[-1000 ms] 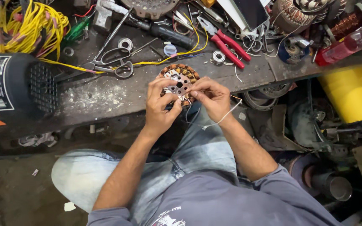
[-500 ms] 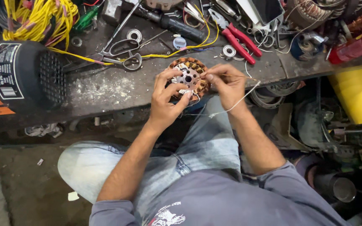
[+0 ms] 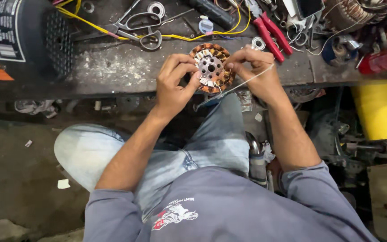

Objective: The person winds a white insulated wire around the slots of a motor stator by hand. They repeatedly pull the wire through the slots and arrange it around the copper windings.

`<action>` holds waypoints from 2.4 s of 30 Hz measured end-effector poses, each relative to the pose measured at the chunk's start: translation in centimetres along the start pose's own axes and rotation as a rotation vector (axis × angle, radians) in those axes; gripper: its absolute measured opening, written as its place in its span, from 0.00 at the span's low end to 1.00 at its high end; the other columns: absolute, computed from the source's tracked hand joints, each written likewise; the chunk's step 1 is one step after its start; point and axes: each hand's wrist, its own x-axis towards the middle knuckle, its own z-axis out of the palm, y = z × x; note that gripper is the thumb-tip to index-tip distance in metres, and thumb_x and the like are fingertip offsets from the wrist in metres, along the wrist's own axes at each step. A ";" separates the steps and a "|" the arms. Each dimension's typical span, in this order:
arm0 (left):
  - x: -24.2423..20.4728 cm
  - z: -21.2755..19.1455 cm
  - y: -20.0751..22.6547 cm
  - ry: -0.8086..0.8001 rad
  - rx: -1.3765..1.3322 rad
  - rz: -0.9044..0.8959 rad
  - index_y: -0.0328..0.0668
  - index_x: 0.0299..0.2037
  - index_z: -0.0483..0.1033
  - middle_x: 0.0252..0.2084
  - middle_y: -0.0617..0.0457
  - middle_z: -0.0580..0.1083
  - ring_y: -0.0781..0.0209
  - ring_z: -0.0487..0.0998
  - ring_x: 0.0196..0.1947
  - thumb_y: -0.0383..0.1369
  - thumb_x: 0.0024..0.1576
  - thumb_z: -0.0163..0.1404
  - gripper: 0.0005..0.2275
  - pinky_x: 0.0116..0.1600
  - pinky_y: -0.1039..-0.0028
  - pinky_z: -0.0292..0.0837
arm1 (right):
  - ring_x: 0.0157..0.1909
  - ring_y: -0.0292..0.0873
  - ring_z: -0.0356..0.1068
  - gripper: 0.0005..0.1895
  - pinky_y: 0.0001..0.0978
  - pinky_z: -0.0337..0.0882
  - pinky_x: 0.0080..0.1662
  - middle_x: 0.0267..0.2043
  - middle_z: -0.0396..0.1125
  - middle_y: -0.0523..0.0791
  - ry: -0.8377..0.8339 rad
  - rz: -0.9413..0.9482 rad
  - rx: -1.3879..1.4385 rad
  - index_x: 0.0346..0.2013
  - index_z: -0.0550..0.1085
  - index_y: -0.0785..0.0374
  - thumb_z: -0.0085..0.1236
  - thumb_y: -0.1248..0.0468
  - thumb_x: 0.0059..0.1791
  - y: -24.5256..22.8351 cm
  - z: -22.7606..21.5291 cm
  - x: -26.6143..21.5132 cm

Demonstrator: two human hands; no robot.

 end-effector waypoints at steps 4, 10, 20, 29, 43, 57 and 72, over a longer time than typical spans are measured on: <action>0.1 0.0 0.0 0.011 -0.033 -0.016 0.34 0.38 0.76 0.44 0.48 0.74 0.51 0.78 0.47 0.23 0.57 0.58 0.04 0.53 0.65 0.74 | 0.43 0.39 0.73 0.03 0.34 0.65 0.59 0.39 0.75 0.48 -0.045 0.040 -0.075 0.38 0.77 0.71 0.59 0.77 0.51 -0.7 0.0 0.5; 0.0 0.0 -0.2 0.004 -0.024 0.001 0.34 0.38 0.76 0.44 0.48 0.74 0.50 0.78 0.48 0.24 0.57 0.58 0.04 0.53 0.65 0.73 | 0.45 0.37 0.74 0.03 0.28 0.73 0.50 0.41 0.75 0.45 -0.304 0.058 -0.010 0.42 0.77 0.69 0.59 0.73 0.54 -0.4 -1.2 2.6; -1.2 1.5 1.1 -0.067 0.246 0.237 0.39 0.36 0.78 0.54 0.48 0.71 0.46 0.68 0.59 0.29 0.53 0.62 0.07 0.62 0.55 0.65 | 0.42 0.33 0.74 0.05 0.25 0.74 0.48 0.40 0.75 0.44 -0.447 0.194 0.169 0.43 0.76 0.70 0.60 0.74 0.53 2.3 -1.5 5.1; -1.9 2.4 0.7 -0.243 0.362 0.425 0.45 0.44 0.81 0.60 0.51 0.70 0.49 0.66 0.67 0.31 0.56 0.61 0.07 0.71 0.53 0.59 | 0.40 0.34 0.72 0.06 0.26 0.73 0.45 0.38 0.74 0.44 -0.443 0.177 0.033 0.41 0.77 0.71 0.61 0.73 0.50 1.9 -0.7 5.0; -1.9 2.5 0.7 -0.161 0.353 0.342 0.39 0.42 0.77 0.58 0.51 0.71 0.49 0.66 0.65 0.27 0.57 0.59 0.06 0.69 0.54 0.61 | 0.39 0.43 0.68 0.08 0.36 0.67 0.42 0.38 0.67 0.48 -0.485 0.032 -0.214 0.38 0.75 0.71 0.61 0.66 0.54 0.8 -0.9 5.1; -1.2 1.9 -0.1 -0.265 0.259 0.267 0.41 0.40 0.73 0.57 0.51 0.71 0.49 0.67 0.63 0.27 0.57 0.59 0.07 0.67 0.54 0.61 | 0.47 0.50 0.69 0.06 0.40 0.68 0.48 0.43 0.69 0.49 -0.242 -0.179 -0.348 0.37 0.74 0.71 0.62 0.69 0.54 1.5 0.7 3.1; -1.3 1.8 -0.4 -0.308 0.258 0.217 0.41 0.42 0.74 0.58 0.49 0.69 0.47 0.66 0.65 0.28 0.58 0.59 0.07 0.66 0.54 0.60 | 0.34 0.35 0.68 0.08 0.30 0.69 0.39 0.35 0.72 0.45 -0.005 -0.016 -0.110 0.44 0.75 0.68 0.64 0.73 0.52 2.6 2.3 1.6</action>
